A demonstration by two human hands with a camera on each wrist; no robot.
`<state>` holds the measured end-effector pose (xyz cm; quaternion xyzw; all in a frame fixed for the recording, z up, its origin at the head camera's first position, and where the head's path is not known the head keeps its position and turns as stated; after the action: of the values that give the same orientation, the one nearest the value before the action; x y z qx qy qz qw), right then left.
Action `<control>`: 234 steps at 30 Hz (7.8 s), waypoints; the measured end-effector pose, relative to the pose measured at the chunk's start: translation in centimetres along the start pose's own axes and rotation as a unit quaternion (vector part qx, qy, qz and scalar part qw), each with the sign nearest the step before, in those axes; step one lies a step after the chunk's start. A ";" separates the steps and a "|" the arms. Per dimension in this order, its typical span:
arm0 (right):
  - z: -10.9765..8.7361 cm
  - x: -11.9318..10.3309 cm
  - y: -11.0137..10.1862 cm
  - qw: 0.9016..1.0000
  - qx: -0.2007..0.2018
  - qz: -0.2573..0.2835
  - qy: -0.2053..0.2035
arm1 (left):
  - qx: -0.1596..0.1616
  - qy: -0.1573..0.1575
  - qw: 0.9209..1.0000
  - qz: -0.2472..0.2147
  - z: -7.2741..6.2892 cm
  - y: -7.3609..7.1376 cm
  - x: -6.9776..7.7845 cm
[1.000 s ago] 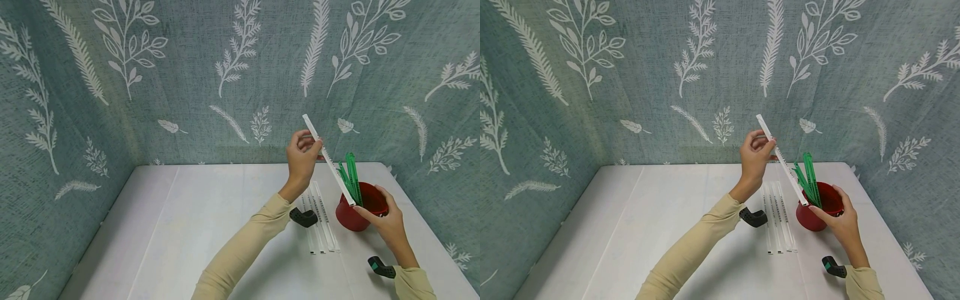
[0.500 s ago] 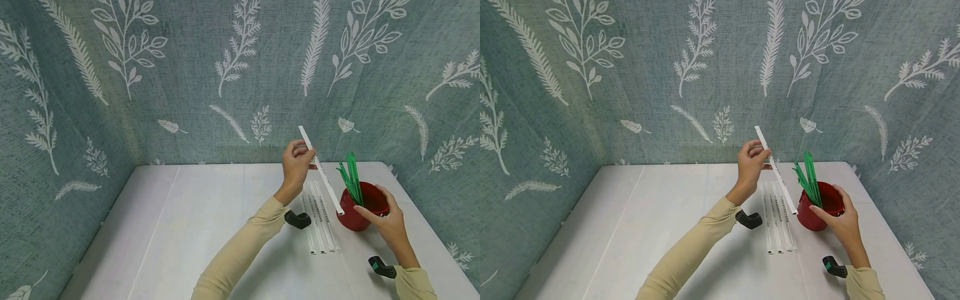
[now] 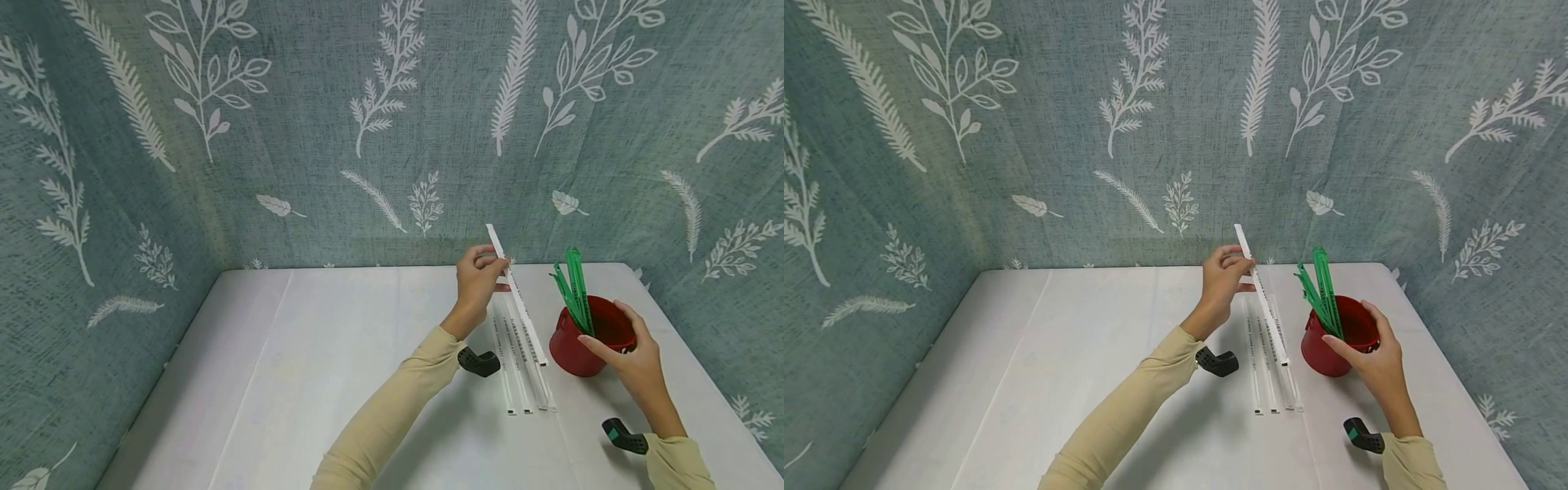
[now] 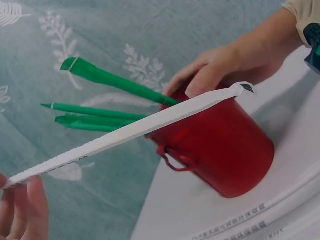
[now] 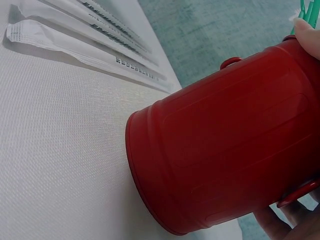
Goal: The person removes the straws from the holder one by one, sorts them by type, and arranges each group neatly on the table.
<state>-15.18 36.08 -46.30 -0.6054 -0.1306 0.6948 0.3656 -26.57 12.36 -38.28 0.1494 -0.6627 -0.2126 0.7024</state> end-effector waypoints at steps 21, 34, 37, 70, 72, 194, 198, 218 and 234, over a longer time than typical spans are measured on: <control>-0.1 -0.1 0.0 1.000 0.001 -0.006 0.006 | 0.016 -0.082 0.996 0.037 -0.1 -2.3 -1.6; 0.0 0.0 0.0 1.000 -0.001 -0.005 0.006 | 0.023 -0.104 0.992 0.063 0.1 -4.0 -3.3; 0.0 0.0 0.0 1.000 -0.001 -0.006 0.008 | 0.026 -0.106 0.992 0.070 0.1 -4.3 -3.7; -0.1 -0.1 0.0 1.000 -0.002 -0.012 0.015 | 0.070 -0.153 0.964 0.204 -0.2 -6.7 -7.6; -0.1 -0.1 0.0 1.000 -0.001 -0.012 0.014 | 0.068 -0.145 0.962 0.220 -0.2 -6.9 -8.0; 0.0 0.1 0.1 1.000 0.004 0.007 -0.006 | -0.241 0.064 0.943 0.219 -4.8 4.0 -5.5; 0.0 0.2 0.1 1.000 0.004 0.006 -0.005 | -0.244 0.078 0.940 0.224 -4.8 4.1 -5.7; 0.0 0.1 0.1 1.000 -0.002 0.004 -0.001 | -0.240 0.110 0.950 0.167 -5.6 4.5 -4.1; -0.1 0.0 0.2 1.000 0.005 0.005 0.000 | -0.189 0.144 0.970 0.048 -5.8 4.8 -0.8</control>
<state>-15.10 35.94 -46.47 -0.6043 -0.1248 0.6971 0.3652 -20.38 16.50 -37.11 0.0110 -0.5086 -0.2757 0.8156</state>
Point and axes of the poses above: each hand's wrist, its own z-axis towards the middle knuckle, its own y-axis out of the palm, x = y × z, the point moved 1 cm from there along z, towards the middle knuckle, and after that the axes turned 8 degrees about -z, right-handed, at the moved point
